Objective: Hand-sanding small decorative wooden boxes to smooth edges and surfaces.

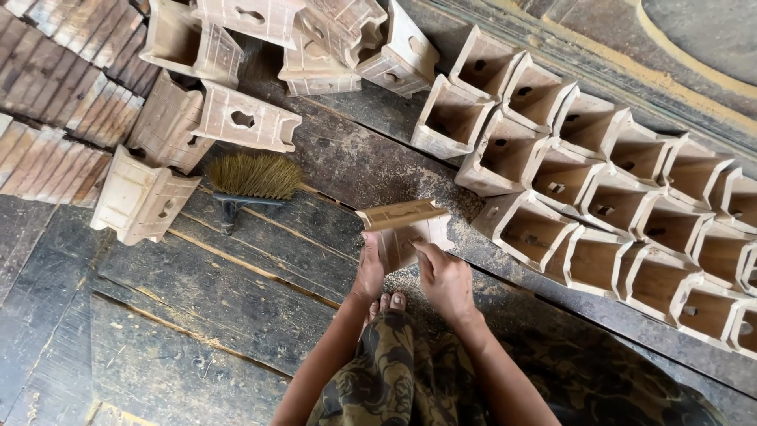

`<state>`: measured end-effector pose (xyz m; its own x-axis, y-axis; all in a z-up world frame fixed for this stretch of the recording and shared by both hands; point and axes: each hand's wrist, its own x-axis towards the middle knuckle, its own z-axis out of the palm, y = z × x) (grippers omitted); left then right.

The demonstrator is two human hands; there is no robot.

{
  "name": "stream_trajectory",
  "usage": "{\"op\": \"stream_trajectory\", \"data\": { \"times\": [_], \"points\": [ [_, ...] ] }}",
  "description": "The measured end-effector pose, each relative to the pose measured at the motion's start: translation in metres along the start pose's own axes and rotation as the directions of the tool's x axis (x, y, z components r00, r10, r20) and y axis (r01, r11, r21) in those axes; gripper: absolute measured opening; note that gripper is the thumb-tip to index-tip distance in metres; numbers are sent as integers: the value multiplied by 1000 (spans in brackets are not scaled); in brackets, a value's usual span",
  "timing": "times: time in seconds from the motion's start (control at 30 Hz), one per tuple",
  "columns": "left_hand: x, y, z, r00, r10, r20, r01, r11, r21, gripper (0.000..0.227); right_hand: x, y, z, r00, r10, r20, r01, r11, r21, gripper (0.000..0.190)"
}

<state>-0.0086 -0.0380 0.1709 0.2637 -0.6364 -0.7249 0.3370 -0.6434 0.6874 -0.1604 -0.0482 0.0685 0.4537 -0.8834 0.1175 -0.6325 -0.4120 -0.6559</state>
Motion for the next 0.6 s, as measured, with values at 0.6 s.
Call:
{"op": "stream_trajectory", "data": {
  "times": [0.6],
  "points": [
    [-19,15,-1,999,-8,32,7,999,52,99,19,-27,6,983,-7,183,42,981,-189,23]
  ]
}}
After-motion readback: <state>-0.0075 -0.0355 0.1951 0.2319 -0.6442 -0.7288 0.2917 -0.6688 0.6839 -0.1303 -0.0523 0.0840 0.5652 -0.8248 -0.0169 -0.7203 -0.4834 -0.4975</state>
